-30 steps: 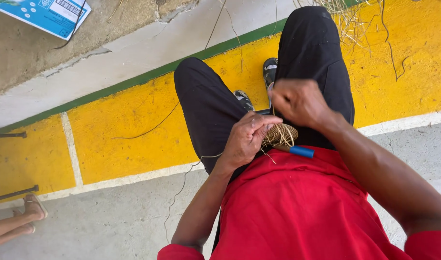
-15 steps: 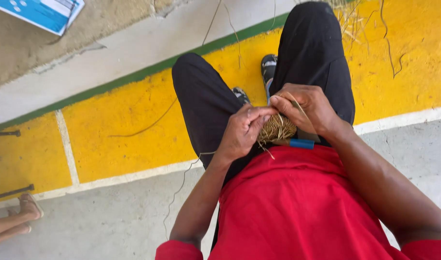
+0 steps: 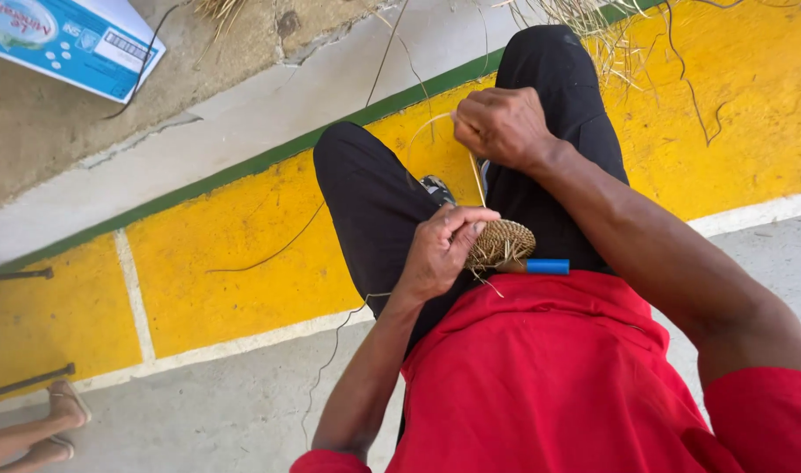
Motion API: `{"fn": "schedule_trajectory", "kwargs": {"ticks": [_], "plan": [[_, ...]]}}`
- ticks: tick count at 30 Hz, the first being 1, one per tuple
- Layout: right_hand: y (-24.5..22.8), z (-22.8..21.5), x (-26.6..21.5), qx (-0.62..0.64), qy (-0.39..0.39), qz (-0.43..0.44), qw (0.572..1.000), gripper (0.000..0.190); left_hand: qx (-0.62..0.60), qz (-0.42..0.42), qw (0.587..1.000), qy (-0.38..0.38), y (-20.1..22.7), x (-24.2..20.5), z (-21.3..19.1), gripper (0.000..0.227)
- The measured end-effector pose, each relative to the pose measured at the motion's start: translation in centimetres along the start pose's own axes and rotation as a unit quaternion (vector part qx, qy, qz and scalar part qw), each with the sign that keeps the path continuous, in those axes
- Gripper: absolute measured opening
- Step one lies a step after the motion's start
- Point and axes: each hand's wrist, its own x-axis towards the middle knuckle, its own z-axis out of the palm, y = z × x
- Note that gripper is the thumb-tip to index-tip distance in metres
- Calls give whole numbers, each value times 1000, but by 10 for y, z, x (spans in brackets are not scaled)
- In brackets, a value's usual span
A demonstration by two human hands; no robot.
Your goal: Weaving a small circular object using thin natural fibers.
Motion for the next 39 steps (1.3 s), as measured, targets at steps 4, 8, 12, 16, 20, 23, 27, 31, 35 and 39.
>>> {"fn": "schedule_trajectory", "kwargs": {"ticks": [4,8,12,16,20,23,27,31,35,39], "plan": [[1,-26,0,53,-107,155,981,37,-59,-66,996,29,-9,6,-7,21],[-70,-121,4,275,-256,295,878,20,-85,-66,994,29,-29,9,-11,27],[-163,-158,-7,598,-283,158,733,19,-101,-45,993,30,-30,10,-3,23],[-217,-154,-9,826,-323,49,460,31,-80,-78,993,45,-15,4,-1,23],[-224,-147,-16,842,-328,34,428,34,-49,-126,989,61,-5,1,-6,23],[-222,-146,-11,829,-324,16,456,30,-47,-114,990,65,-7,4,-6,23],[-220,-148,-6,809,-308,-10,500,25,-14,-67,996,60,-3,2,-4,21],[-215,-156,3,777,-291,-39,557,20,-44,-92,993,64,-1,5,-5,21],[-209,-160,11,750,-274,-64,598,16,-61,-94,991,70,-2,1,-2,22],[-191,-155,18,724,-269,-95,628,13,-70,-105,990,69,6,-1,-7,25]]}}
